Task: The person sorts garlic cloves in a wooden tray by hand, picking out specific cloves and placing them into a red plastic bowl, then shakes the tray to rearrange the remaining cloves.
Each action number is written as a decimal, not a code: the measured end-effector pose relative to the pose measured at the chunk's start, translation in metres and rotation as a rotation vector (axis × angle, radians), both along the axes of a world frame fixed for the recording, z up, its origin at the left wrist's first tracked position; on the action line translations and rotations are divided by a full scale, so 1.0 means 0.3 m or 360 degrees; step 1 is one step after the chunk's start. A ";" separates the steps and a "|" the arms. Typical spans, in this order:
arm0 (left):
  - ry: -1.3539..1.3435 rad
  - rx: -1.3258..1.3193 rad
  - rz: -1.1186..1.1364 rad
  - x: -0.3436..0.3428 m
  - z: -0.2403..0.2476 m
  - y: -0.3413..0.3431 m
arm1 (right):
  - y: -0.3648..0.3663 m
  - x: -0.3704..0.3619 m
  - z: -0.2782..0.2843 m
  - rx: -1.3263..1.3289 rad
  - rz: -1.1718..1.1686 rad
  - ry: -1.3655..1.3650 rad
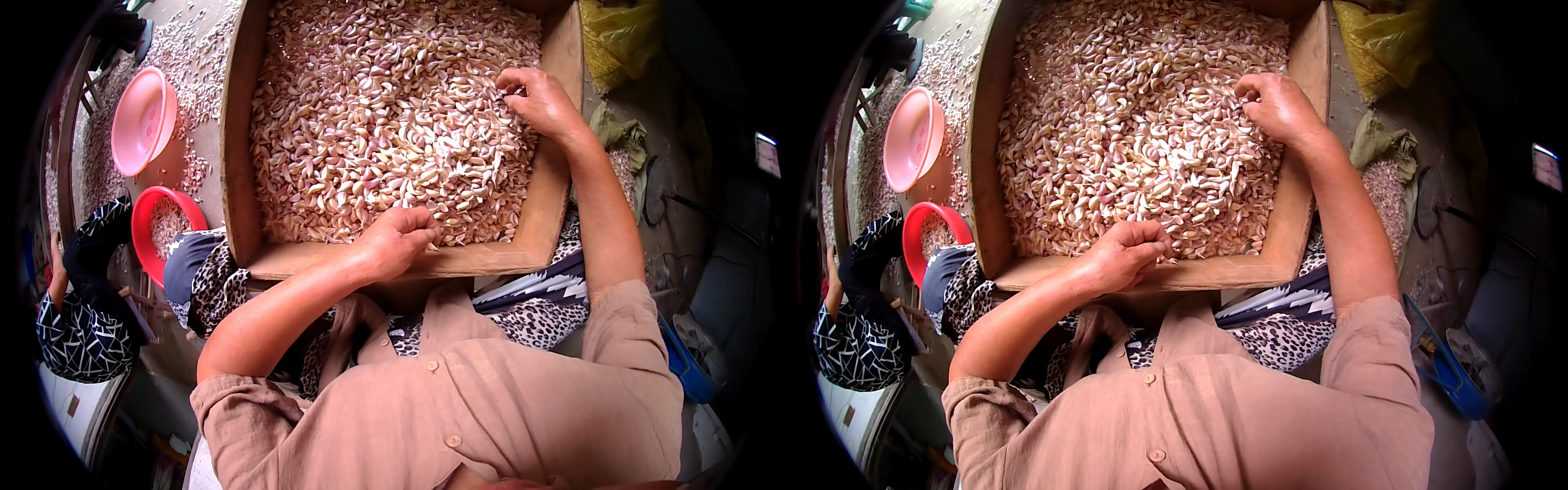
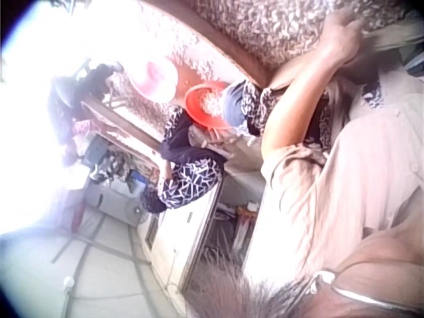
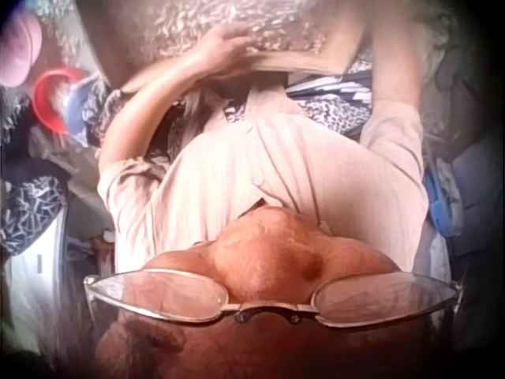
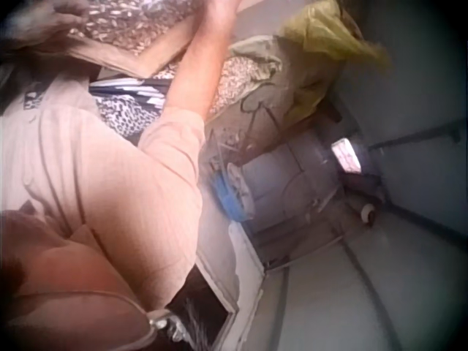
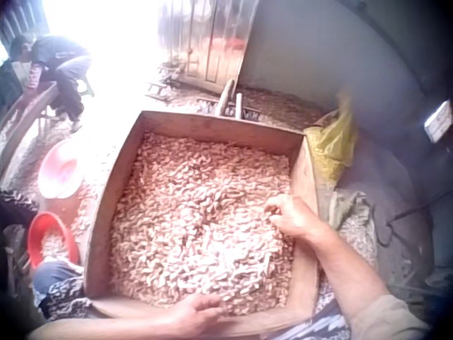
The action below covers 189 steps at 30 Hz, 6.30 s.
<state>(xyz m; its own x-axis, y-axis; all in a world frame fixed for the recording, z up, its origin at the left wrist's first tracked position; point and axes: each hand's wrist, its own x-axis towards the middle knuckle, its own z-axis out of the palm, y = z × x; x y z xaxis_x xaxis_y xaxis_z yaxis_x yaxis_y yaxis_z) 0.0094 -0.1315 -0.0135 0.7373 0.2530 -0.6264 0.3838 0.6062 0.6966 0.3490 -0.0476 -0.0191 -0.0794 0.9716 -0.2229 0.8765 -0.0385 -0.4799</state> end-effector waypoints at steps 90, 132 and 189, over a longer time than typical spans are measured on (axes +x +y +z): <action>0.0002 0.0219 -0.0309 -0.007 0.042 0.043 | -0.084 -0.142 0.049 -0.0543 0.0653 0.0054; -0.0121 -0.0125 0.0687 0.008 0.019 0.040 | -0.131 -0.342 0.078 -0.0220 0.0842 0.0901; -0.0391 -0.0654 -0.0048 -0.014 0.073 0.052 | -0.090 -0.218 0.043 -0.0008 0.0332 0.0429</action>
<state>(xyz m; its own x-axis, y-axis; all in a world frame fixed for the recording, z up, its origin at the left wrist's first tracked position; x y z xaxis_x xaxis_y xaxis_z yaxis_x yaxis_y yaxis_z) 0.0053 -0.1158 0.0085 0.8792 -0.0032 -0.4765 0.2598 0.8414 0.4738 0.2837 -0.0747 -0.0061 -0.3330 0.9272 -0.1717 0.7073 0.1252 -0.6957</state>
